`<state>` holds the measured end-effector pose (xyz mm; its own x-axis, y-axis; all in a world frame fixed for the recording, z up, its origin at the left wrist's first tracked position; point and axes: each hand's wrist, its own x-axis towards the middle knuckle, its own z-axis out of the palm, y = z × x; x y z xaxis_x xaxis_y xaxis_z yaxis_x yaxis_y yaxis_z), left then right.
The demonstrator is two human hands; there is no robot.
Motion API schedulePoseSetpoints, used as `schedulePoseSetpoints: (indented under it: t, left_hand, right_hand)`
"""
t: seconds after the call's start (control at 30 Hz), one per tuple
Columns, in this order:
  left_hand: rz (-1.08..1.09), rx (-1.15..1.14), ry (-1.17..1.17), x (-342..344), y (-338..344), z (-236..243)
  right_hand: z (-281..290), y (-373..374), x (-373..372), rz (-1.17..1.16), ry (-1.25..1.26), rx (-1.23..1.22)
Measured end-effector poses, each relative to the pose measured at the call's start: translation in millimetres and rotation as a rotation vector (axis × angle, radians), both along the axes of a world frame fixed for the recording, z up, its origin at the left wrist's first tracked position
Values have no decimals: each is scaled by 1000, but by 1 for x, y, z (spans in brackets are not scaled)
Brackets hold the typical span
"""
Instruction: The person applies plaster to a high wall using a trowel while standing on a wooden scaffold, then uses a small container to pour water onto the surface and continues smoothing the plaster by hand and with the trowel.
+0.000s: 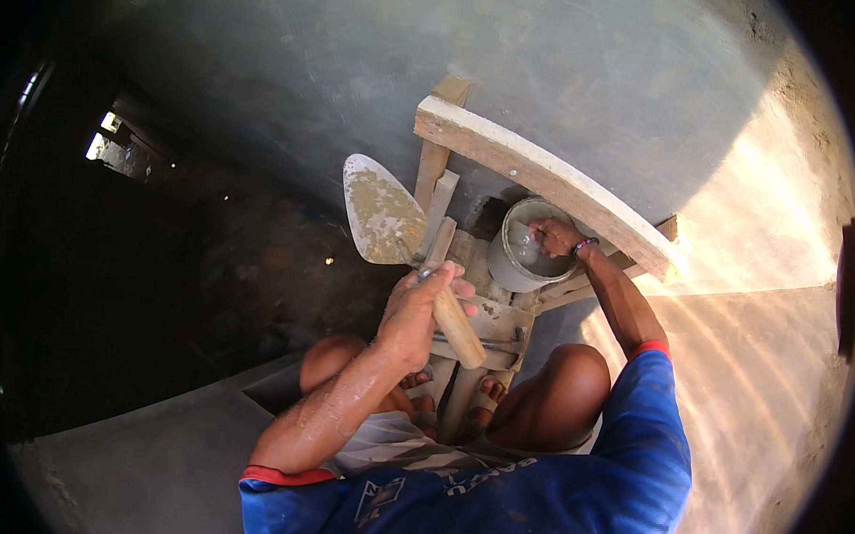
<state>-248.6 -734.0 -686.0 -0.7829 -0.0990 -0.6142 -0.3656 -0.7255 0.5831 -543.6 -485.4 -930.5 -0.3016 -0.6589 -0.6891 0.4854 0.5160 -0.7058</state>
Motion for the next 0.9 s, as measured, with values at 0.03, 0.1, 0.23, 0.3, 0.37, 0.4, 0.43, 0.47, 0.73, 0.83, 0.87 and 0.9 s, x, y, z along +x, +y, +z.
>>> schedulePoseSetpoints:
  t: [0.03,0.1,0.23,0.3,0.37,0.4,0.43,0.47,0.73,0.83,0.87,0.9]
  left_hand:
    - [2,1,5,-2,0,1]
    - [-19,18,27,-5,4,4]
    - [-43,23,43,-5,7,2]
    - [-44,20,36,-4,5,4]
    - [-42,22,35,-4,5,5]
    - [-37,24,27,-3,5,6]
    - [-40,28,34,-4,6,5]
    - [-48,27,39,-4,7,5]
    - [72,38,57,-1,6,1]
    - [207,21,121,-2,9,-1]
    - [231,33,106,-1,8,3]
    - [266,24,103,-1,8,2]
  right_hand:
    - [12,-3,12,-38,-27,-75]
    - [25,6,20,-92,-41,-135]
    - [52,12,38,-111,384,37]
    - [83,7,53,210,963,182]
    - [101,6,65,244,1128,162]
    - [108,6,71,243,1133,165]
    - [114,8,76,257,1289,159]
    - [121,11,81,272,1444,152]
    - [187,1,124,349,1456,58]
    - [241,-15,140,354,1470,-43]
    - [258,-23,142,356,1479,-90]
    - [276,-33,142,366,1484,-119]
